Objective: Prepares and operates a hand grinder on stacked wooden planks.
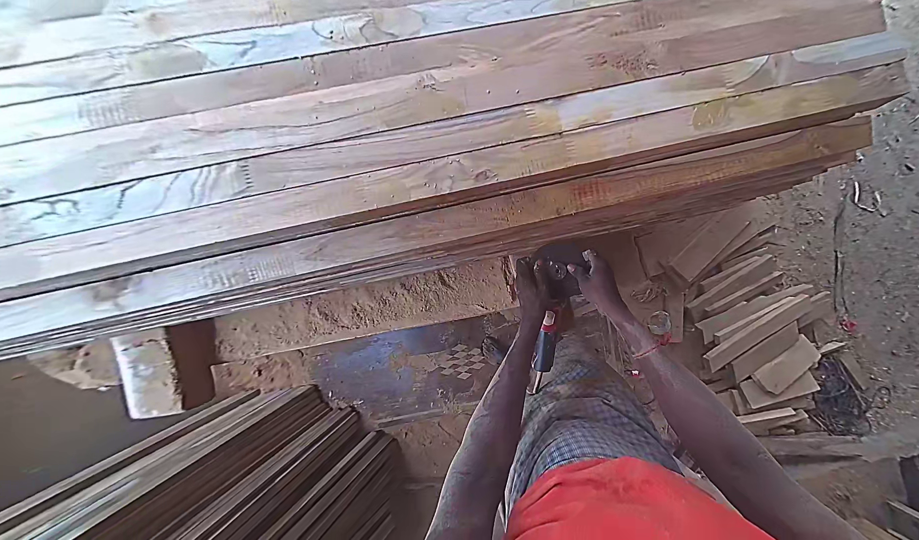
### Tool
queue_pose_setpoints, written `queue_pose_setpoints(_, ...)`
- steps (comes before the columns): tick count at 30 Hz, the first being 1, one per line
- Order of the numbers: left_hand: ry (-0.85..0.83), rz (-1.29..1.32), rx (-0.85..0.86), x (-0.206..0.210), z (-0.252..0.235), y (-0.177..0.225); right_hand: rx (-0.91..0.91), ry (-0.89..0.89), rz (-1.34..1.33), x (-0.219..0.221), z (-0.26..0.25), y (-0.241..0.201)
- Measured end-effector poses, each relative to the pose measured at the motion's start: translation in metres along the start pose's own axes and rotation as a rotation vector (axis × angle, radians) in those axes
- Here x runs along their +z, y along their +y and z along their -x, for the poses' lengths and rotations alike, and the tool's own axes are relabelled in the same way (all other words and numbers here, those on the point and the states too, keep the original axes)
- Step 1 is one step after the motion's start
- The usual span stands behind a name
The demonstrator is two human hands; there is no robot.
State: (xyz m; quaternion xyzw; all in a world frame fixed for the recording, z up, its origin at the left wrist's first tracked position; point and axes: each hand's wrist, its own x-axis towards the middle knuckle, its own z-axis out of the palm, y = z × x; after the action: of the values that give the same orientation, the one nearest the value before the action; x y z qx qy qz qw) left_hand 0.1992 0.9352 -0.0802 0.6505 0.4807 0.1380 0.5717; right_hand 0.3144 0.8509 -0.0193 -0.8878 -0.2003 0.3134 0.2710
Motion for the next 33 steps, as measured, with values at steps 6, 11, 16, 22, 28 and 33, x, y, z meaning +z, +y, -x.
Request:
queue_pose_setpoints(6, -0.065, -0.085, -0.032, -0.001, -0.001, -0.001, -0.013, -0.011, 0.001, -0.005, 0.007, 0.002)
queue_pose_setpoints(11, -0.066, -0.138, -0.002, 0.000, -0.003, -0.001, -0.020, 0.001, 0.014, -0.005, 0.008, 0.004)
queue_pose_setpoints(16, -0.036, -0.119, -0.002, 0.002, -0.004, 0.001, -0.040, -0.011, 0.000, -0.011, 0.007, 0.004)
queue_pose_setpoints(22, -0.031, -0.106, 0.014, 0.004, -0.004, -0.005, -0.010, -0.060, -0.005, -0.015, 0.007, 0.006)
queue_pose_setpoints(28, -0.092, -0.084, 0.011, -0.002, -0.003, -0.002, 0.017, -0.092, -0.020, -0.016, 0.008, 0.005)
queue_pose_setpoints(33, -0.093, -0.079, 0.069, -0.001, -0.004, -0.010, -0.001, -0.087, 0.037, -0.016, 0.004, -0.003)
